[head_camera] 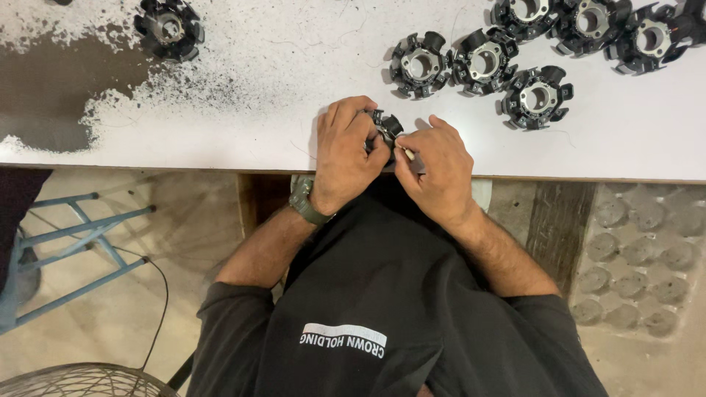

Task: The person sits at a workbench assembling black plastic clamp pieces onto metal hub bases. They pick up a plastic component, press and fit it onto a hub by hand, then place the finished assembly in a growing row on the table, repeating this for many units.

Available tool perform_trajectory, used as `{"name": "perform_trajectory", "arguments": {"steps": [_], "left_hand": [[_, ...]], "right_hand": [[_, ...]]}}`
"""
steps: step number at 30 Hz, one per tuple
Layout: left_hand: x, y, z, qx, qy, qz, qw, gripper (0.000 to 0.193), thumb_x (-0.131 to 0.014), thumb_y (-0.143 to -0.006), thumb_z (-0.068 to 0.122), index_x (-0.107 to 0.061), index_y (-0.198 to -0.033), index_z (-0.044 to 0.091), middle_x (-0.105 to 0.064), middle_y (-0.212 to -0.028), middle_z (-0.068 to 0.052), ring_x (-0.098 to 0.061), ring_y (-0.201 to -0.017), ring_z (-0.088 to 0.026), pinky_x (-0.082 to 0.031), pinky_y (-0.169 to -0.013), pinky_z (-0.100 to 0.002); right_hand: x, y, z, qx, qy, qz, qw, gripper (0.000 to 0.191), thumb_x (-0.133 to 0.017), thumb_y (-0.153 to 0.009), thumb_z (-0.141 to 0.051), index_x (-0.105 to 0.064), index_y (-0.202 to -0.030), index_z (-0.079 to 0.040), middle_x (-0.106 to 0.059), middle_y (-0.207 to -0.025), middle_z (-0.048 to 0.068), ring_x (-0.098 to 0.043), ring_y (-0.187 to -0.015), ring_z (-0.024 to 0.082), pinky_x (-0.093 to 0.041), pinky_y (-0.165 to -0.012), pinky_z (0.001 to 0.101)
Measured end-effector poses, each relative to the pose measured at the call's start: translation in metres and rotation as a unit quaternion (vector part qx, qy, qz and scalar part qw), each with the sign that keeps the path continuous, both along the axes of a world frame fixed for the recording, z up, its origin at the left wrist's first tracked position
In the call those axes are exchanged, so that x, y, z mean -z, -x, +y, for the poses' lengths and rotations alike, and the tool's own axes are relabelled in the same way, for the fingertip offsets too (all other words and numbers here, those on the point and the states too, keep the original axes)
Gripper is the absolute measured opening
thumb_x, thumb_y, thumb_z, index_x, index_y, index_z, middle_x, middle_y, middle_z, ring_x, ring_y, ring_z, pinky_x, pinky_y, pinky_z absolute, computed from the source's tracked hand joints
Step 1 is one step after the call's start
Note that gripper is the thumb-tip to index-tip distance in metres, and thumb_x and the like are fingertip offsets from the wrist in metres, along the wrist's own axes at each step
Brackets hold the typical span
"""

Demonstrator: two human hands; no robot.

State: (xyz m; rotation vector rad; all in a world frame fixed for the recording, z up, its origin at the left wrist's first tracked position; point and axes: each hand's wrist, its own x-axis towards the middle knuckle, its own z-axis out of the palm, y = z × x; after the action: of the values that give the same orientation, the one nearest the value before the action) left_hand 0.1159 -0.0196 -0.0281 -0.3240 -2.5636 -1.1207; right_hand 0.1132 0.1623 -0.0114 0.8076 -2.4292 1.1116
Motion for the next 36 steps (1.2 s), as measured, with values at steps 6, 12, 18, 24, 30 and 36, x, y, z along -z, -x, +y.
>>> {"name": "perform_trajectory", "arguments": {"steps": [6, 12, 18, 24, 30, 36], "left_hand": [[0.004, -0.001, 0.000, -0.011, -0.002, 0.006, 1.000, 0.015, -0.072, -0.080, 0.005, -0.058, -0.084, 0.006, -0.061, -0.127, -0.009, -0.054, -0.120, -0.030, -0.039, -0.102, -0.049], [0.003, -0.002, -0.002, -0.017, -0.008, 0.024, 1.000, 0.015, -0.073, -0.080, 0.002, -0.059, -0.084, 0.006, -0.062, -0.128, -0.007, -0.057, -0.119, -0.031, -0.042, -0.103, -0.049], [-0.010, -0.003, -0.014, -0.003, -0.011, 0.023, 1.000, 0.034, -0.078, -0.088, 0.011, -0.067, -0.117, -0.002, -0.051, -0.144, -0.019, -0.059, -0.119, -0.034, -0.049, -0.099, -0.046], [-0.016, 0.002, -0.023, 0.007, 0.079, 0.073, 0.994, 0.022, -0.077, -0.090, 0.007, -0.069, -0.110, 0.006, -0.055, -0.143, -0.011, -0.060, -0.122, -0.034, -0.050, -0.102, -0.046], [-0.017, 0.005, -0.030, 0.069, 0.076, 0.049, 0.993, 0.027, -0.076, -0.088, 0.009, -0.070, -0.114, 0.003, -0.057, -0.137, -0.012, -0.060, -0.119, -0.034, -0.050, -0.097, -0.047], [-0.019, 0.012, -0.028, 0.069, 0.041, 0.004, 0.997, 0.015, -0.073, -0.094, 0.008, -0.069, -0.108, 0.006, -0.064, -0.133, -0.006, -0.064, -0.118, -0.028, -0.053, -0.100, -0.043]], "right_hand": [[0.001, 0.000, -0.004, 0.005, -0.039, 0.027, 0.999, 0.028, -0.081, -0.085, 0.001, -0.067, -0.108, -0.006, -0.069, -0.099, 0.007, -0.068, -0.097, 0.028, -0.051, -0.109, 0.0512], [0.001, 0.002, -0.005, -0.006, -0.068, 0.028, 0.997, 0.028, -0.081, -0.084, 0.003, -0.068, -0.107, -0.006, -0.067, -0.095, 0.009, -0.067, -0.095, 0.030, -0.051, -0.110, 0.0521], [0.003, -0.001, -0.003, 0.022, 0.024, 0.044, 0.999, 0.024, -0.077, -0.090, 0.004, -0.064, -0.108, -0.003, -0.068, -0.100, 0.012, -0.071, -0.101, 0.033, -0.052, -0.111, 0.0532], [0.014, 0.003, -0.008, 0.021, 0.035, 0.024, 0.999, 0.027, -0.075, -0.088, 0.005, -0.061, -0.109, -0.004, -0.068, -0.097, 0.011, -0.069, -0.095, 0.035, -0.052, -0.110, 0.0527], [0.014, 0.004, -0.007, 0.014, 0.033, 0.007, 0.999, 0.028, -0.075, -0.088, 0.006, -0.060, -0.109, -0.003, -0.067, -0.095, 0.010, -0.068, -0.092, 0.033, -0.052, -0.111, 0.0538], [0.012, 0.005, -0.007, 0.015, 0.036, 0.021, 0.999, 0.028, -0.076, -0.087, 0.005, -0.061, -0.108, -0.003, -0.066, -0.096, 0.014, -0.067, -0.093, 0.036, -0.053, -0.108, 0.0533]]}}
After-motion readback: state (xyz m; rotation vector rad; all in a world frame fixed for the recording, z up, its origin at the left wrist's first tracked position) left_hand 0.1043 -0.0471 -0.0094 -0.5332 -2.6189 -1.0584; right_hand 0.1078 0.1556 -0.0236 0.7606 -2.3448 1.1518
